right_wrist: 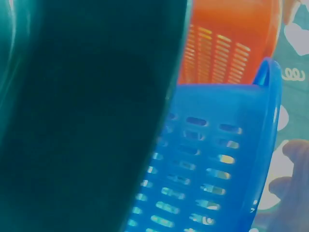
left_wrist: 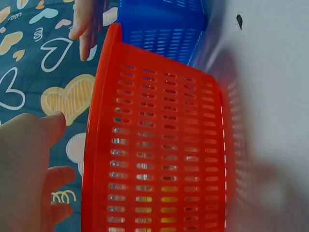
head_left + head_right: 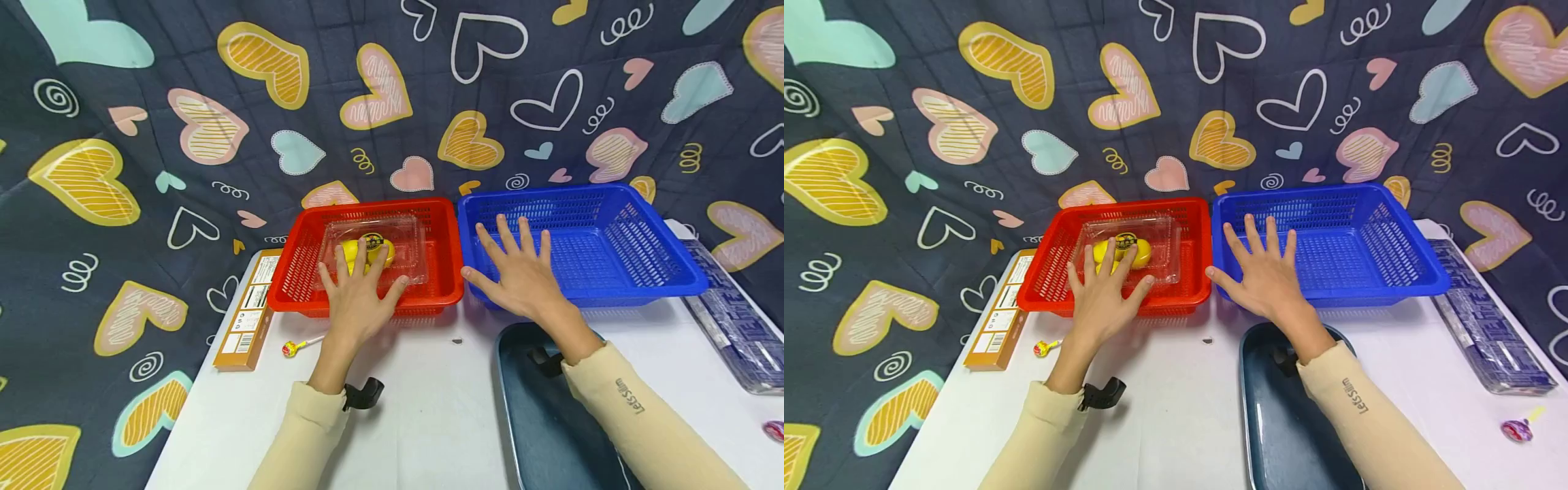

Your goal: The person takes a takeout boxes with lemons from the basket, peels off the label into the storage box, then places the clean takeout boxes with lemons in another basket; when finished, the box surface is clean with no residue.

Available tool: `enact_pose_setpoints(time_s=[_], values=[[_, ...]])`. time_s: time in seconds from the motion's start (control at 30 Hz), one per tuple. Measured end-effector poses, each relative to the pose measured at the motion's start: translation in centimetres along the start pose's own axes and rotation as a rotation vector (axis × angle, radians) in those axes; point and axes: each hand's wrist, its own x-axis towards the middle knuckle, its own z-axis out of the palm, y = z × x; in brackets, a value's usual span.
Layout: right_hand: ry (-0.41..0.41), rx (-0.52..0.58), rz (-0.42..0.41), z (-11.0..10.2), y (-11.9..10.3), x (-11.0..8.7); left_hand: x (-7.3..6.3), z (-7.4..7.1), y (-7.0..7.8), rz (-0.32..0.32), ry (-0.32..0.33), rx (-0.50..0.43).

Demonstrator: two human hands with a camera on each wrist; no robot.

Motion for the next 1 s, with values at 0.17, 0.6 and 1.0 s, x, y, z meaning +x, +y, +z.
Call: enact_pose_setpoints(time_s=[0.17, 0.6, 1.0], values=[[-0.03, 0.074, -0.003, -0.2, -0.1, 0.5, -0.2, -0.2, -0.6, -0.011, 0.024, -0.027], [-0.055, 0.176, -0.059, 0.1, -1.5, 2.3, -0.7, -0.7, -2.4, -0.024, 0.07, -0.082], [-0.107, 0.176, -0.121, 0.3, -3.8, 4.1, -1.4, -1.6, -4.8, -0.056, 0.11, -0.094]])
